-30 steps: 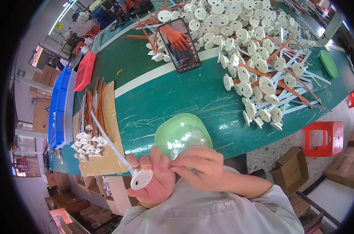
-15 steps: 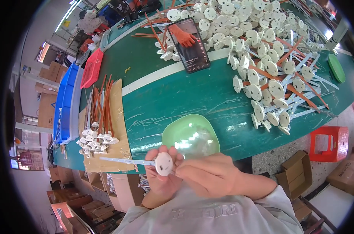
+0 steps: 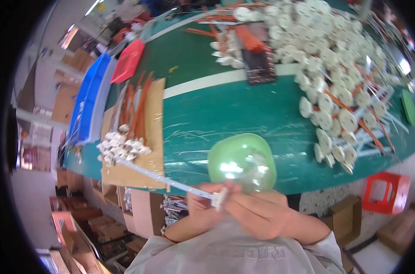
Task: Assembling small plastic light-housing components onto a long strip at a factory workbench.
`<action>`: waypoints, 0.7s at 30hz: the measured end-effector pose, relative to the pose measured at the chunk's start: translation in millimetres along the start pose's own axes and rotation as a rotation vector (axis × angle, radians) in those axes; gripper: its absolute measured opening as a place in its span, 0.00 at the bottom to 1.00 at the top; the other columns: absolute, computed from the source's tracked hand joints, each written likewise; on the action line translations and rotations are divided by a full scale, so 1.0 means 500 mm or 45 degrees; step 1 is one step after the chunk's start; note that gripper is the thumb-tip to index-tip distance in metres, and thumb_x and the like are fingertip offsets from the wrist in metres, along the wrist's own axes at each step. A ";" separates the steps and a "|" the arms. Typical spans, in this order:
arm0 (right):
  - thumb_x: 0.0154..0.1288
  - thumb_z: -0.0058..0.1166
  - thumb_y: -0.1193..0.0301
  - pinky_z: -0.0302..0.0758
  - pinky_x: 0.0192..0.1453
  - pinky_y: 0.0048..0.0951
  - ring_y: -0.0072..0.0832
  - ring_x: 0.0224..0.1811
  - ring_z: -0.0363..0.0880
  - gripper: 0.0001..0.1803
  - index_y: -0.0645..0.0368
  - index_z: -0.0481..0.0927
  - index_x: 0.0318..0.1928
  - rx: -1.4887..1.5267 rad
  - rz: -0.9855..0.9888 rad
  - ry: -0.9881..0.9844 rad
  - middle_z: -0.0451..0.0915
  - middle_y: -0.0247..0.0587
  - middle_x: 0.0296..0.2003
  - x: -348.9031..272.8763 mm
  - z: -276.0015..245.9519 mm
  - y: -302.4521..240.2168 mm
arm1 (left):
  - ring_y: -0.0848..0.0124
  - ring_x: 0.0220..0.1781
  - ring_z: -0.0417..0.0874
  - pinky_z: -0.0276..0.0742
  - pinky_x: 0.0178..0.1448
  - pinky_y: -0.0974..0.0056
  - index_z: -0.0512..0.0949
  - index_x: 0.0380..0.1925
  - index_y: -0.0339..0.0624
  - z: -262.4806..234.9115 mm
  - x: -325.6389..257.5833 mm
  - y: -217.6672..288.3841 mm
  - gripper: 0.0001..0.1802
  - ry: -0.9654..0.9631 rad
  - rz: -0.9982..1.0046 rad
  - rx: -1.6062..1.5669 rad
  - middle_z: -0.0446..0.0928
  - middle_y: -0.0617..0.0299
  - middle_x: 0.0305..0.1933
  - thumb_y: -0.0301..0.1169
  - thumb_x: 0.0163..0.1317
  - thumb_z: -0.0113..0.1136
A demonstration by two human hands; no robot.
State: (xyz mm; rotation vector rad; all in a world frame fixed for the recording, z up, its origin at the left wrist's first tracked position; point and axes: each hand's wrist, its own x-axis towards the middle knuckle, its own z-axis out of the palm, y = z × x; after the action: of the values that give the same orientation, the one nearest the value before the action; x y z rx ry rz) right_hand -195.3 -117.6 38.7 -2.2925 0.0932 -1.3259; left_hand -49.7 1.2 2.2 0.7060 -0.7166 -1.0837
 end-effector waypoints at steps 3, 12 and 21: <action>0.52 0.70 0.75 0.81 0.29 0.25 0.32 0.29 0.86 0.15 0.63 0.86 0.42 0.219 0.251 -0.120 0.86 0.44 0.34 -0.009 0.005 -0.003 | 0.59 0.66 0.78 0.72 0.70 0.56 0.69 0.66 0.30 0.000 0.022 0.046 0.32 -0.136 -0.131 0.103 0.76 0.49 0.64 0.22 0.62 0.67; 0.42 0.71 0.68 0.79 0.45 0.39 0.35 0.42 0.82 0.16 0.56 0.84 0.35 -0.216 0.165 -0.744 0.83 0.33 0.37 -0.010 -0.052 0.027 | 0.54 0.33 0.86 0.79 0.40 0.55 0.79 0.54 0.30 -0.282 0.092 0.341 0.24 0.865 0.009 2.441 0.82 0.45 0.31 0.37 0.64 0.64; 0.45 0.66 0.74 0.80 0.45 0.40 0.40 0.40 0.81 0.12 0.60 0.83 0.34 -0.331 0.403 -0.656 0.82 0.37 0.35 0.025 -0.004 0.095 | 0.42 0.50 0.81 0.77 0.51 0.45 0.79 0.55 0.36 -0.411 0.105 0.471 0.23 0.839 -0.392 3.201 0.81 0.39 0.47 0.41 0.66 0.58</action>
State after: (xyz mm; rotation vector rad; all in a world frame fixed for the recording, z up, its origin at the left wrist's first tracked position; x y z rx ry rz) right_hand -181.8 -163.7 28.6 -2.6243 0.4539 -0.5708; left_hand 252.9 55.3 79.3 3.0756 -1.0848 0.5620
